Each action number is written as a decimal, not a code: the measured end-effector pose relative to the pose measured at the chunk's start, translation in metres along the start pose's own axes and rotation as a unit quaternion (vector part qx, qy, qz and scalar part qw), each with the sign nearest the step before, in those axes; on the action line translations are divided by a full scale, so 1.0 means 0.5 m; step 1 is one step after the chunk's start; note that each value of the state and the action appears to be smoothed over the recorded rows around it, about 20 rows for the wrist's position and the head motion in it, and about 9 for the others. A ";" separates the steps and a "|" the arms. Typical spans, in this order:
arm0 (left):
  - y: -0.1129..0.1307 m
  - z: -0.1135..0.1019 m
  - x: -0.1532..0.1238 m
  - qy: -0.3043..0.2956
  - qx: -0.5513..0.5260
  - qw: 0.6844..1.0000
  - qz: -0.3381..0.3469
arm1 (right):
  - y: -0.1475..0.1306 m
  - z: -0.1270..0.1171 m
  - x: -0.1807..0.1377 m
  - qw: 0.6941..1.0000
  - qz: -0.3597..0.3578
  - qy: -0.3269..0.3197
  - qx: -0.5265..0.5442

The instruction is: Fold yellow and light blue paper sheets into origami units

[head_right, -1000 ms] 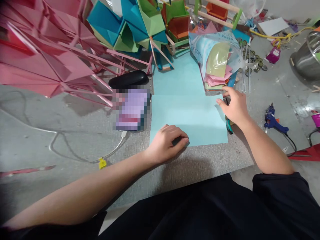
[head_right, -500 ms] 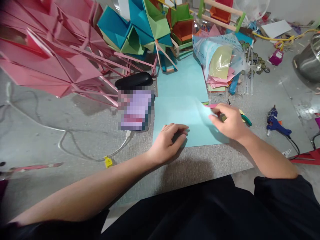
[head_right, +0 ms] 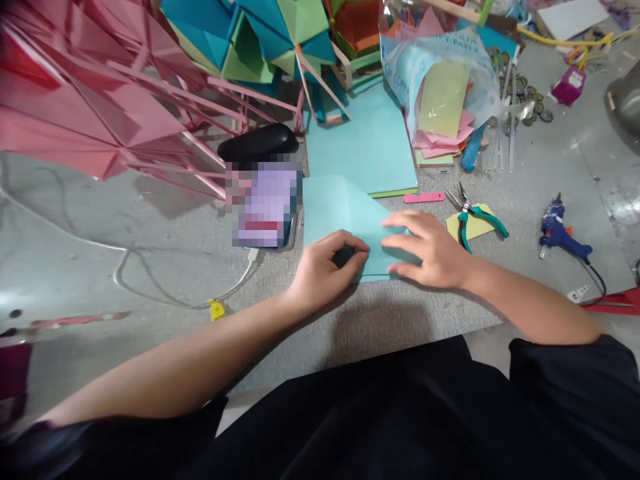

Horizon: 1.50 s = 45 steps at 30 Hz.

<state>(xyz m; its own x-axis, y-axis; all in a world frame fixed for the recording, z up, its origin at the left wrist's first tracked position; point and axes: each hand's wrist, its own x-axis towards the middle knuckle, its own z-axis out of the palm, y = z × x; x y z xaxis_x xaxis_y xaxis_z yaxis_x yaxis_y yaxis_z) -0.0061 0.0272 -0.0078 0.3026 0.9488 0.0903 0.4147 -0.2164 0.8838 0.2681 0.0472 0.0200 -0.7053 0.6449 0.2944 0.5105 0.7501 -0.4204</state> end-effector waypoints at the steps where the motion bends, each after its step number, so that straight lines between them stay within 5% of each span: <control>1: 0.000 -0.002 0.001 0.001 0.001 1.000 0.000 | 0.012 -0.005 -0.001 1.000 0.027 -0.006 0.011; 11: 0.000 -0.027 0.015 -0.067 0.127 0.990 -0.002 | 0.064 -0.020 -0.004 0.993 0.087 -0.038 0.074; 26: -0.005 -0.029 0.007 0.021 0.131 0.989 -0.058 | 0.063 -0.021 -0.001 0.989 0.070 -0.067 0.108; 38: -0.032 -0.022 0.001 0.076 0.174 0.982 0.012 | 0.064 -0.005 -0.002 0.997 0.024 -0.063 0.037; 45: -0.029 -0.045 0.016 -0.048 0.270 0.956 0.104 | 0.060 -0.010 -0.003 0.996 0.027 -0.076 0.030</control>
<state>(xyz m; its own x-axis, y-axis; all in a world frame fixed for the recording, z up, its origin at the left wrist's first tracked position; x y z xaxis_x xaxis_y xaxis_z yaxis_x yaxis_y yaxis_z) -0.0289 0.0432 -0.0096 0.4935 0.8524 0.1729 0.7113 -0.5099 0.4838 0.2866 0.0694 0.0113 -0.7457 0.6517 0.1387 0.5229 0.7014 -0.4843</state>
